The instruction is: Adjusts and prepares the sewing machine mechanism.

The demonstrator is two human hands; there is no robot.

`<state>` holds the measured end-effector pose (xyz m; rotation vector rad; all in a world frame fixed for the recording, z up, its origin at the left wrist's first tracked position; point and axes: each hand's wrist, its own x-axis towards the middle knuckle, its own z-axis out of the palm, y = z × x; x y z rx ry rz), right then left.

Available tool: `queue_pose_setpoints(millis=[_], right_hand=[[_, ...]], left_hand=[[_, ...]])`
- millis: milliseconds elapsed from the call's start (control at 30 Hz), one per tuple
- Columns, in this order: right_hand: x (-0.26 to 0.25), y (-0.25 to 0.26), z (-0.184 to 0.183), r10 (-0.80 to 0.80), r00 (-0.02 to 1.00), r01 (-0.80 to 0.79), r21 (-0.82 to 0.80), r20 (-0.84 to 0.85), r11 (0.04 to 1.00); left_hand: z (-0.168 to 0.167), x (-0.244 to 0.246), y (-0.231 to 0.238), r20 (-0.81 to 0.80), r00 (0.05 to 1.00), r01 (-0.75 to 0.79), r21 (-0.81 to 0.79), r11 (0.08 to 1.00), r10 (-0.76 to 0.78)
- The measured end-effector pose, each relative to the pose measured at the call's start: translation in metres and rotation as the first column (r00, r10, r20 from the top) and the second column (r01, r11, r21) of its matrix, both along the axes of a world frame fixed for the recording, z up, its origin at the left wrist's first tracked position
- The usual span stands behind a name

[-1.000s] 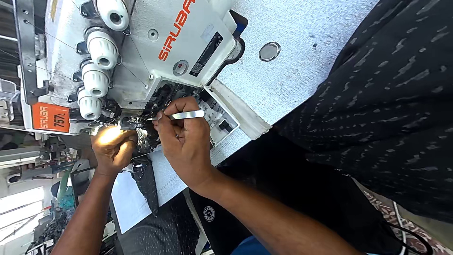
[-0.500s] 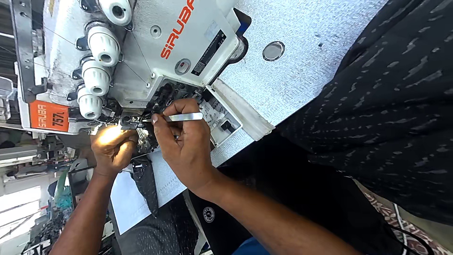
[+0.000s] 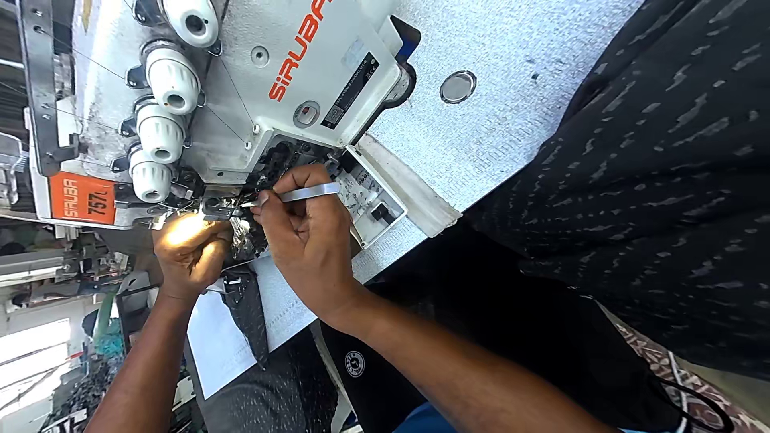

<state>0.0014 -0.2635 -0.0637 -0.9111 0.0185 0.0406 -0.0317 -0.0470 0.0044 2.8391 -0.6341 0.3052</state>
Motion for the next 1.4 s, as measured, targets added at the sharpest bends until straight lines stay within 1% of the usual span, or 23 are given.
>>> queue_pose_setpoints(millis=[67,133,300,433,567,833,967,1067,1167,1300,1400], right_hand=[[0.0,-0.001,0.0,0.003,1.0,-0.002,0.057,-0.027,0.998],[0.0,-0.002,0.001,-0.003,0.999,0.005,0.06,-0.038,0.998],[0.0,-0.002,-0.001,-0.051,0.999,0.051,-0.021,0.012,0.998],[-0.002,-0.008,0.001,-0.106,0.988,0.118,-0.103,0.114,0.988],[-0.001,-0.018,0.001,-0.132,0.977,0.152,-0.114,0.167,0.982],[0.003,-0.021,0.0,-0.164,0.978,0.175,-0.071,0.131,0.982],[0.006,-0.026,0.001,-0.162,0.974,0.173,-0.058,0.158,0.983],[0.007,-0.033,0.001,-0.176,0.96,0.196,-0.075,0.219,0.978],[0.012,-0.043,0.006,-0.224,0.921,0.261,-0.079,0.318,0.962],[0.015,-0.049,0.01,-0.299,0.835,0.384,-0.099,0.463,0.918],[0.015,-0.054,0.011,-0.291,0.752,0.461,-0.157,0.591,0.873]], left_hand=[[0.0,0.0,0.0,0.002,1.0,-0.001,0.0,1.0,0.001],[-0.001,-0.001,0.0,0.002,1.0,-0.002,-0.009,1.0,0.002],[0.0,0.0,0.0,0.004,1.0,-0.002,0.0,1.0,0.002],[-0.001,-0.001,0.002,0.007,1.0,-0.003,-0.005,1.0,0.003],[-0.001,-0.001,0.0,-0.002,1.0,-0.001,-0.024,1.0,0.001],[-0.003,0.002,-0.004,0.017,1.0,0.024,-0.043,0.999,-0.023],[-0.002,0.004,-0.006,0.022,0.999,0.034,-0.041,0.999,-0.033],[-0.001,0.006,-0.01,0.029,0.999,0.042,-0.049,0.998,-0.041],[-0.002,0.006,-0.008,0.036,0.999,0.043,-0.08,0.996,-0.041],[-0.004,0.005,-0.005,0.088,0.995,0.048,-0.108,0.993,-0.039],[-0.007,0.004,-0.002,0.149,0.988,0.073,-0.156,0.985,-0.05]])
